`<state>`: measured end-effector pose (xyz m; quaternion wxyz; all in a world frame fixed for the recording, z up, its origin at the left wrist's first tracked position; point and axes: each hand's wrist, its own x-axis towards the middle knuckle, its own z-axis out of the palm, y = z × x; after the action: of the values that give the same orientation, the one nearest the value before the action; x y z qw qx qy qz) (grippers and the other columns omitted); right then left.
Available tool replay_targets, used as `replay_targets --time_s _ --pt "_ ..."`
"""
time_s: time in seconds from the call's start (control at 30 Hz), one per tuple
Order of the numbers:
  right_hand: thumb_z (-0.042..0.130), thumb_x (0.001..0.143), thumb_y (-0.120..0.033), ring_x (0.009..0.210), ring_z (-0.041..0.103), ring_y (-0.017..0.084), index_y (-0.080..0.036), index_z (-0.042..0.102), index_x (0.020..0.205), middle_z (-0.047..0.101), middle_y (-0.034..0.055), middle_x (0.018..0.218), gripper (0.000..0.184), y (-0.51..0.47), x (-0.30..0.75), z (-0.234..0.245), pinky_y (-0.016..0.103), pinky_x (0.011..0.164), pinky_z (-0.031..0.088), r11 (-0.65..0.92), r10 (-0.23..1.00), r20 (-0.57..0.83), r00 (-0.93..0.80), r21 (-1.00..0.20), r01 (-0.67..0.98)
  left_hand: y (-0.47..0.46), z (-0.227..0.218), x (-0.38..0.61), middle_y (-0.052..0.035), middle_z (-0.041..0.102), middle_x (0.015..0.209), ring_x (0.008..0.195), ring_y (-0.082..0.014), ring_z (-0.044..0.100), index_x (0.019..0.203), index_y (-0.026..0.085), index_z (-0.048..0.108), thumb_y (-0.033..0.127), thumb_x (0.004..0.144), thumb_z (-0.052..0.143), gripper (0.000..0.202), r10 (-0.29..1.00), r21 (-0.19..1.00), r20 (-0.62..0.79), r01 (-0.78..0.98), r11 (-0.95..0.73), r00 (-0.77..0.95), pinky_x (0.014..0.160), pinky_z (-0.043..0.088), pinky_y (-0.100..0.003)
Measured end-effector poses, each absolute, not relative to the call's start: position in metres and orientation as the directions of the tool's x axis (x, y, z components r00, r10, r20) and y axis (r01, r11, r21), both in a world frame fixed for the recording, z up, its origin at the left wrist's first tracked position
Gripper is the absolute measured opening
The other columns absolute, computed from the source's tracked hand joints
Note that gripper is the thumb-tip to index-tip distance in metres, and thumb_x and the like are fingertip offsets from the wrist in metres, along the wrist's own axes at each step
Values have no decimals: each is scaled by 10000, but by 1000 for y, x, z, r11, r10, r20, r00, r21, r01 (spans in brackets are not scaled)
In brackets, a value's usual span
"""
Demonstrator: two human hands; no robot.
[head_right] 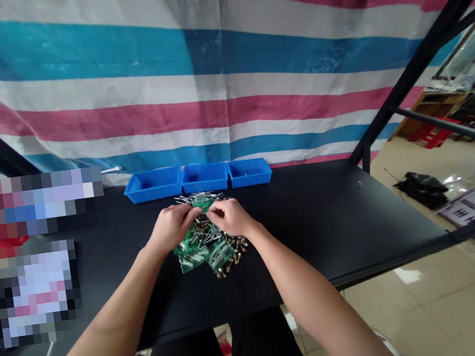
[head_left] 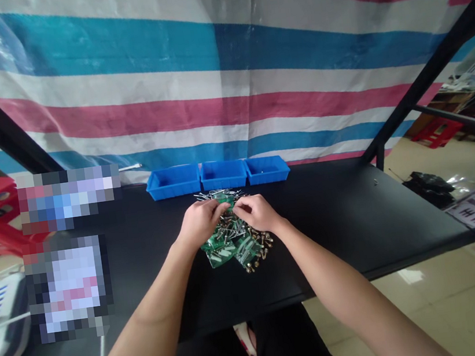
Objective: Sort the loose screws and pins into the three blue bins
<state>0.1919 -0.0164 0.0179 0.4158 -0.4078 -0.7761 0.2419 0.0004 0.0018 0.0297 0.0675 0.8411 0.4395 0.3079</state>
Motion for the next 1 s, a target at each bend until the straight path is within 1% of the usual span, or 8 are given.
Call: replay_targets --time_s 0.13,0.23,0.33,0.43,0.5,0.63,0.83,1.0 --pt "556 809 -346 498 455 90 -163 604 624 551 -23 543 264 -13 194 18 215 508 353 416 902 356 -244 -866 276 1 32 0 4 473 488 486 -109 429 518 188 413 480 912 396 491 811 436 462 704 -560 358 541 303 -254" --pt "592 765 -355 445 421 71 -164 602 614 534 -33 503 243 -2 200 15 206 464 329 311 950 307 -64 -946 89 2 35 -3 5 487 511 494 -108 431 546 188 415 491 911 386 475 838 485 497 729 -483 224 534 295 -251" --pt "630 706 -356 366 358 50 -159 605 639 474 -57 441 209 13 211 10 192 379 234 207 965 180 191 -969 -137 7 35 -8 0 534 554 528 -118 478 602 186 471 495 886 427 423 851 522 520 760 -387 76 546 313 -247" --pt "663 660 -355 333 334 35 -156 602 668 466 -66 425 208 25 226 6 178 345 177 158 926 48 373 -949 -271 12 34 -12 -8 579 599 569 -137 530 658 187 516 487 874 441 377 856 543 517 780 -312 -17 573 342 -250" --pt "671 653 -344 317 327 29 -155 598 675 469 -67 420 204 31 235 3 172 333 158 146 896 -2 444 -943 -299 14 33 -14 -15 600 624 592 -151 555 688 188 532 482 870 444 357 861 551 506 786 -281 -47 589 358 -256" --pt "680 659 -322 307 332 29 -156 591 685 477 -67 420 190 40 248 -2 171 321 162 159 863 -18 505 -939 -306 15 32 -15 -25 626 663 625 -167 581 740 188 555 476 866 450 332 865 551 498 792 -263 -59 612 378 -264" --pt "709 670 -350 305 320 19 -161 590 707 488 -65 443 227 44 251 -4 168 319 158 165 865 -28 501 -927 -337 16 31 -15 -32 640 686 651 -178 598 763 186 567 482 866 442 337 876 551 478 797 -247 -59 623 388 -269" --pt "709 676 -338 301 328 18 -152 610 739 502 -61 450 220 44 253 -4 165 321 172 178 874 -35 485 -905 -387 17 30 -16 -37 650 697 654 -180 598 773 184 578 483 863 441 341 885 563 462 790 -244 -55 616 383 -269"
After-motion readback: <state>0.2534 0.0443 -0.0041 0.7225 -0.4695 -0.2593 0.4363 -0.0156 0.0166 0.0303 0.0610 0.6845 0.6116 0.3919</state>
